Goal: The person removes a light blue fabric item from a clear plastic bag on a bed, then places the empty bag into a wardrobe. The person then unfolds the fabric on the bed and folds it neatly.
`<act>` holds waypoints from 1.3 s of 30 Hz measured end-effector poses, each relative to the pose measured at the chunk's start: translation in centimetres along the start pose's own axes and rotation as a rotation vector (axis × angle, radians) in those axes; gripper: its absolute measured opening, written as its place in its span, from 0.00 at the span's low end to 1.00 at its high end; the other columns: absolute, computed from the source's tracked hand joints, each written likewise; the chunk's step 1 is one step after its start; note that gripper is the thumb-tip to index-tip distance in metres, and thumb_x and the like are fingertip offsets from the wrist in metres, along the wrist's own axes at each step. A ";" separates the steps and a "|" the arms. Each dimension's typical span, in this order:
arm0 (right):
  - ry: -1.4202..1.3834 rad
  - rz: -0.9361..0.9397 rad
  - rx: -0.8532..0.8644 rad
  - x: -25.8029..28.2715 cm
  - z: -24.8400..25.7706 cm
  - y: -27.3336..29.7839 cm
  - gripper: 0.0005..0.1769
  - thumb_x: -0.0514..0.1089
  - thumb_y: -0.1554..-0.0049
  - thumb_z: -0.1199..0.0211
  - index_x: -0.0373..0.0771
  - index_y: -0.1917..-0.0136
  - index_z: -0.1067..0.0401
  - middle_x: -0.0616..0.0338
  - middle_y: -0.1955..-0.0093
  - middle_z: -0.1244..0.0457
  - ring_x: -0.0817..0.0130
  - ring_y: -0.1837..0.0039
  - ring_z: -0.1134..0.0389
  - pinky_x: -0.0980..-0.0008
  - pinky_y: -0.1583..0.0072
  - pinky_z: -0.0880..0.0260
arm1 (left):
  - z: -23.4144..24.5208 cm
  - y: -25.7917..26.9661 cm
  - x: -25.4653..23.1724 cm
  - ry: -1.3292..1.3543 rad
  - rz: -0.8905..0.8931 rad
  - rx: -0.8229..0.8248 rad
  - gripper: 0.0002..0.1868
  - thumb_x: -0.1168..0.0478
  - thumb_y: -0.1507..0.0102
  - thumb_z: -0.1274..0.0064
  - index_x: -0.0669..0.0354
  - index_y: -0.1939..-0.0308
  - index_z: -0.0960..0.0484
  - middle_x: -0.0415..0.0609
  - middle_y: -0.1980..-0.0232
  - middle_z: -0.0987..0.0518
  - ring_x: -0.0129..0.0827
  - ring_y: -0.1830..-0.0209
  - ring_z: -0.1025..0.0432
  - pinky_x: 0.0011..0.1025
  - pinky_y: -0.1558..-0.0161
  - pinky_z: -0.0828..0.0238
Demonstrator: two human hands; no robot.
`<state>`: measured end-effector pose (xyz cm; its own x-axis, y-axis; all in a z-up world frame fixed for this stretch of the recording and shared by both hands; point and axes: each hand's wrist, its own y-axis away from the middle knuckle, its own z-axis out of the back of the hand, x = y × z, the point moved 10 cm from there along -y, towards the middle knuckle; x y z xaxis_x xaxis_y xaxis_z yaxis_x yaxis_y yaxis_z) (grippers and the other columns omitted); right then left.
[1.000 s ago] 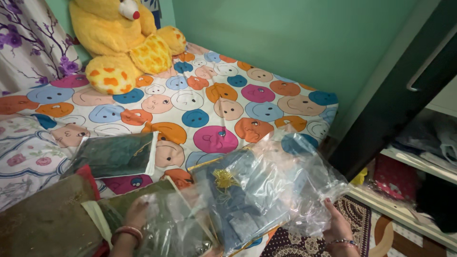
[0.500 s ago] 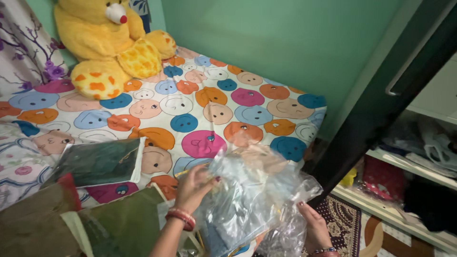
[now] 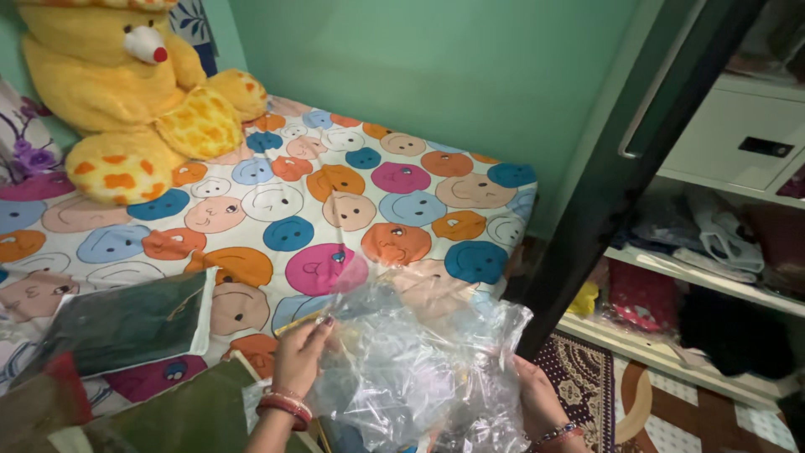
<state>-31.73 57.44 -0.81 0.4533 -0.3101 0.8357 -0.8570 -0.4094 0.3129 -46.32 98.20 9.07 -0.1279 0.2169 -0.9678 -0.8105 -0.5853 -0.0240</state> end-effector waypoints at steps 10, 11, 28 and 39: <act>0.034 0.059 -0.047 3.2 -0.6 0.3 0.22 0.44 0.36 0.51 0.30 0.37 0.26 0.50 0.46 0.28 0.65 0.48 0.27 0.65 0.45 0.27 | 0.4 1.4 -5.1 0.215 -0.447 0.125 0.22 0.52 0.28 0.54 0.60 0.36 0.21 0.46 0.47 0.14 0.20 0.49 0.24 0.22 0.46 0.30; 0.041 0.055 -0.063 3.3 -0.5 0.1 0.22 0.45 0.36 0.51 0.30 0.36 0.26 0.51 0.46 0.28 0.65 0.47 0.27 0.65 0.44 0.27 | 0.5 1.2 -5.1 0.232 -0.418 0.126 0.21 0.53 0.28 0.53 0.60 0.35 0.22 0.47 0.45 0.14 0.21 0.48 0.24 0.23 0.44 0.31; 0.345 0.415 0.103 8.8 -7.2 1.4 0.15 0.40 0.42 0.38 0.31 0.45 0.19 0.61 0.42 0.29 0.72 0.41 0.31 0.71 0.38 0.32 | -9.4 10.6 -25.9 -0.562 -1.171 0.074 0.24 0.56 0.45 0.36 0.54 0.45 0.19 0.45 0.40 0.24 0.43 0.35 0.35 0.47 0.33 0.43; 0.164 0.285 -0.251 9.4 -2.7 0.5 0.16 0.47 0.38 0.36 0.37 0.42 0.18 0.61 0.55 0.30 0.72 0.56 0.36 0.71 0.54 0.35 | -9.0 12.0 -26.0 -0.584 -1.301 0.145 0.07 0.60 0.47 0.37 0.56 0.70 0.20 0.43 0.43 0.21 0.42 0.37 0.33 0.46 0.32 0.42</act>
<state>-28.58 56.63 8.44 0.1615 -0.2313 0.9594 -0.9849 -0.0987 0.1420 -47.61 78.47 31.73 0.5537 0.8319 -0.0376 -0.5772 0.3509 -0.7374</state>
